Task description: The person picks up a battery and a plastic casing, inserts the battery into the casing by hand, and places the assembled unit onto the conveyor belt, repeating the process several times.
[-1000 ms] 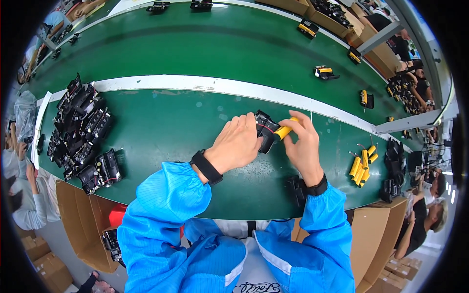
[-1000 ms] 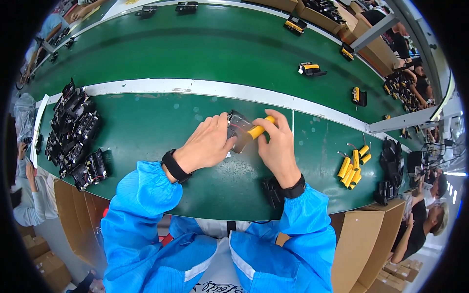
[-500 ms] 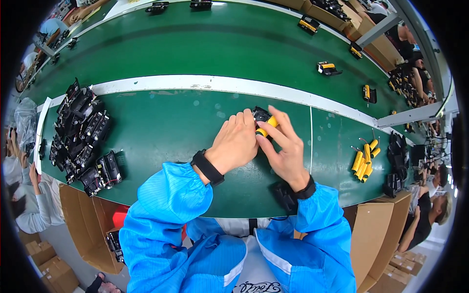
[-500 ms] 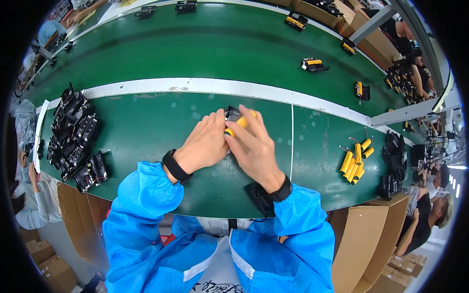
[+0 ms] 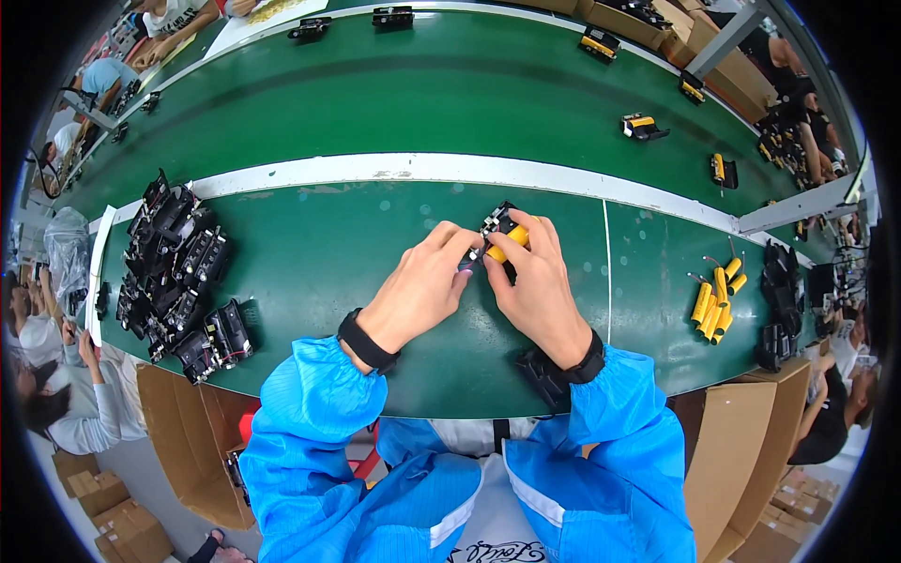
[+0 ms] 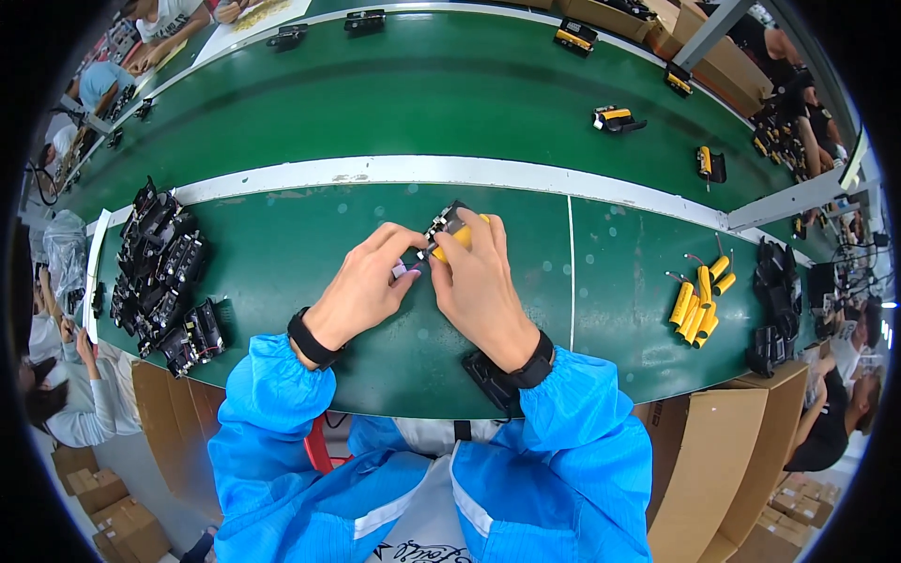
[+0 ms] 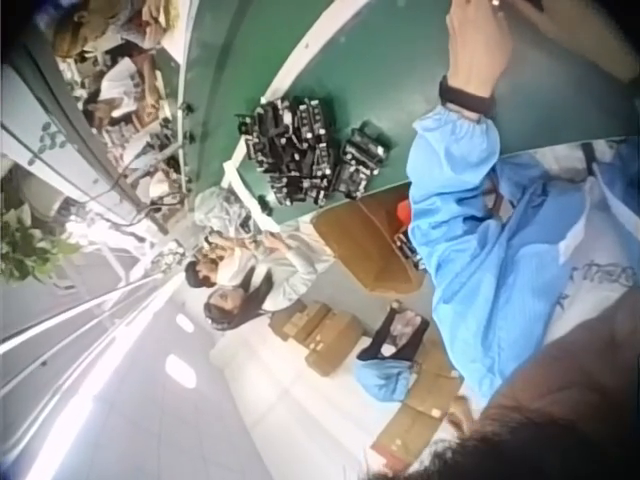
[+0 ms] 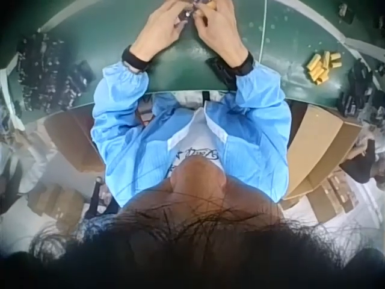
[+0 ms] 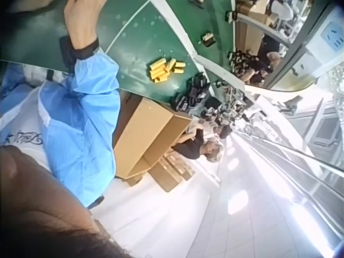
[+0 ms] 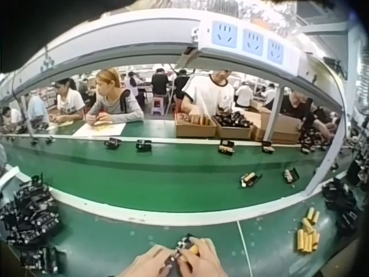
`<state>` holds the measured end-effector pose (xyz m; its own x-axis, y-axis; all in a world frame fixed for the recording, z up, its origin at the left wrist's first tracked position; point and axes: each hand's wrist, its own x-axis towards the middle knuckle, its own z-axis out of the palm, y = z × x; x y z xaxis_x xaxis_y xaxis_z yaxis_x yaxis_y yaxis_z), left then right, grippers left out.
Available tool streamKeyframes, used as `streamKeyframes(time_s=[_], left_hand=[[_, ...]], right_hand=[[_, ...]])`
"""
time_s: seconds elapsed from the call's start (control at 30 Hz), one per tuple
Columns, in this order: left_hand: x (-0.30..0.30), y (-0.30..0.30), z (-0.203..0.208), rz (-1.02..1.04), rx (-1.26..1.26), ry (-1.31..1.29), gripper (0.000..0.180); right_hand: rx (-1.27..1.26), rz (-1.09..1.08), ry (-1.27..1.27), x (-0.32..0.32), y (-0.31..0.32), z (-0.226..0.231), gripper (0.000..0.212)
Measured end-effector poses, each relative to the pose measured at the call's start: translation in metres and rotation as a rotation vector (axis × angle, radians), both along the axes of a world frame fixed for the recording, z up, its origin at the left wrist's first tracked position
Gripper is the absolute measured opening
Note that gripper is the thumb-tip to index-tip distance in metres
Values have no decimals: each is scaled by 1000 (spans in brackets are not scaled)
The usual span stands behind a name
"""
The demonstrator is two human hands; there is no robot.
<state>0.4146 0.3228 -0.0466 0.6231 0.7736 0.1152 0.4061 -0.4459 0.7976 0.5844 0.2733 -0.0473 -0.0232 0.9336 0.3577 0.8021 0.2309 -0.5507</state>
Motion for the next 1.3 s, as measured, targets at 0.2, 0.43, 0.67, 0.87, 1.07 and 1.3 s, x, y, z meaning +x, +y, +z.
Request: streamKeyframes(time_s=[0.2,0.43,0.67,0.87,1.07,1.3], left_hand=[[3,1,-1,-26,172,65,33],[-1,5,-1,-92,385,232,29],[-7,7,2,-35,238,193,37],[-2,25,5,-23,67,58,38],[46,48,6,25,-248,300,39],[53,55,4,98,-426,294,34]], right_hand=[[-4,-42,32,-6,2,4,31],[9,-38,204,-2,5,-4,41],[-34,49,60,3,11,-3,49],[-64,64,88,5,16,2,58],[-135,37,41,17,13,-3,63],[138,63,33,53,-17,9,51]])
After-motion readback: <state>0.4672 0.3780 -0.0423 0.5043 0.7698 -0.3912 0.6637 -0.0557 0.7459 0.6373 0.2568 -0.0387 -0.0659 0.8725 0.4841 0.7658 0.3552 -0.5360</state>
